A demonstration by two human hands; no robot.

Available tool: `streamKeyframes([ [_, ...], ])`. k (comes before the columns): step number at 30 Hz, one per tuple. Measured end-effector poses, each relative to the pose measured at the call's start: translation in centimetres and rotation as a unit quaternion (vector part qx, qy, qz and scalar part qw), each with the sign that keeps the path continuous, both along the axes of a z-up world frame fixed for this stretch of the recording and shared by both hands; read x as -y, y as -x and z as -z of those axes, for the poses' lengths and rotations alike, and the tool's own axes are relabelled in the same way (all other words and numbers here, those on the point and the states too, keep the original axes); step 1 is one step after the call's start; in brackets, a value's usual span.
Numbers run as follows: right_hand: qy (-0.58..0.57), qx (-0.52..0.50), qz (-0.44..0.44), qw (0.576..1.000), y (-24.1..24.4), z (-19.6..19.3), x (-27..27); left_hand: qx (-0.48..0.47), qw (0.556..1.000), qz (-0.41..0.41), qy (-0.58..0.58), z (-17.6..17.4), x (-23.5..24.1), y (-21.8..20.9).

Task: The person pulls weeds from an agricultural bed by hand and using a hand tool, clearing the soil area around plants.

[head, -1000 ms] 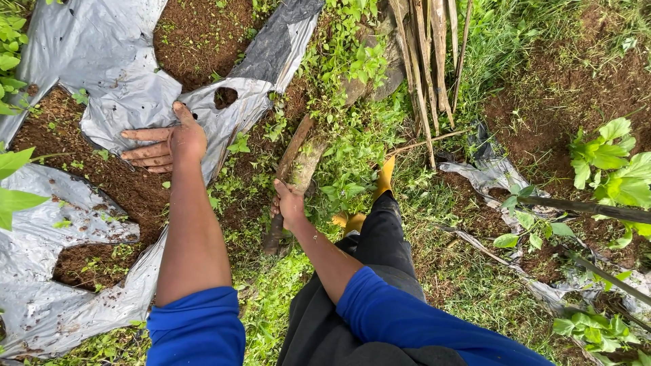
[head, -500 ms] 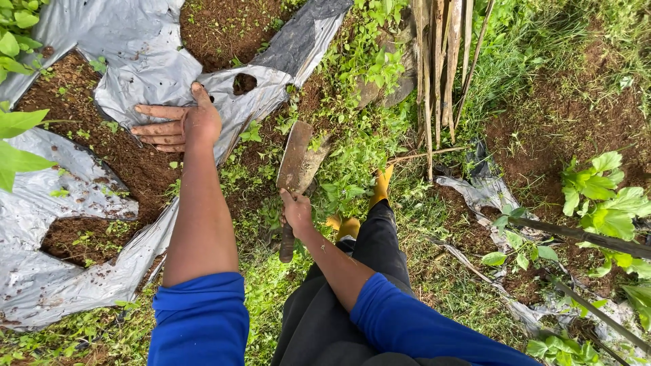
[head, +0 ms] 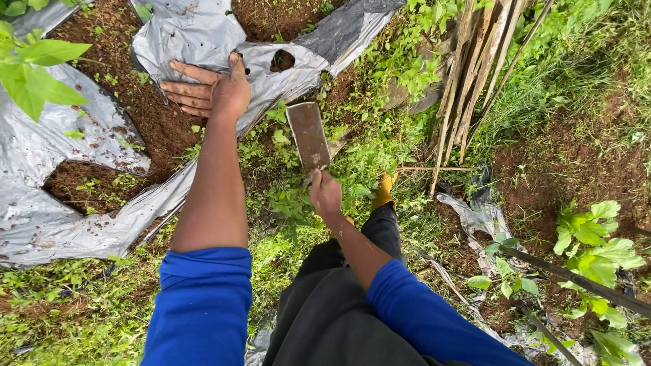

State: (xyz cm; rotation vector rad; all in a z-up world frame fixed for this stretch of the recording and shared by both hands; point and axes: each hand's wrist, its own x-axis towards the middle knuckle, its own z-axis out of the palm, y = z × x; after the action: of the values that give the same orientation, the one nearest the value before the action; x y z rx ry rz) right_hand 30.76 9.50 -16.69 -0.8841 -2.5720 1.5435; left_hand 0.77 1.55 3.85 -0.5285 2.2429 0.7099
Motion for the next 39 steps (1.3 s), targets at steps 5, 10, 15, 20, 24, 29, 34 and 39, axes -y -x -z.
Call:
streamKeyframes([
  [5,0.071,0.077,-0.032,0.994,3.7,-1.2,0.1,0.022,0.999,-0.023,0.008,-3.4,-1.1,-0.9],
  [10,-0.043,0.099,-0.168,0.980,1.1,-0.8,-0.9,-0.004,1.000,0.004,0.002,0.2,-0.1,0.3],
  [15,-0.020,0.135,-0.161,0.977,2.2,-1.0,0.3,0.017,1.000,-0.009,0.008,-2.3,-0.4,-0.7],
  [20,-0.081,0.123,-0.287,0.946,1.8,-2.9,-2.3,-0.002,1.000,0.016,-0.010,-4.0,-1.4,0.1],
  [24,-0.053,0.074,-0.245,0.965,-1.2,-1.4,-1.8,0.008,1.000,0.020,-0.010,-3.9,-0.6,-1.0],
  [29,-0.066,0.106,-0.238,0.963,0.2,-1.1,0.0,-0.007,0.999,0.029,-0.021,-3.6,1.8,-2.1],
  [34,-0.043,0.130,-0.269,0.953,-0.7,-2.3,-0.4,-0.082,0.991,0.108,0.022,-9.7,6.5,-10.4],
  [39,-0.074,0.053,-0.207,0.974,1.6,-2.3,1.8,-0.251,0.968,0.000,-0.008,-7.9,11.2,-25.2],
])
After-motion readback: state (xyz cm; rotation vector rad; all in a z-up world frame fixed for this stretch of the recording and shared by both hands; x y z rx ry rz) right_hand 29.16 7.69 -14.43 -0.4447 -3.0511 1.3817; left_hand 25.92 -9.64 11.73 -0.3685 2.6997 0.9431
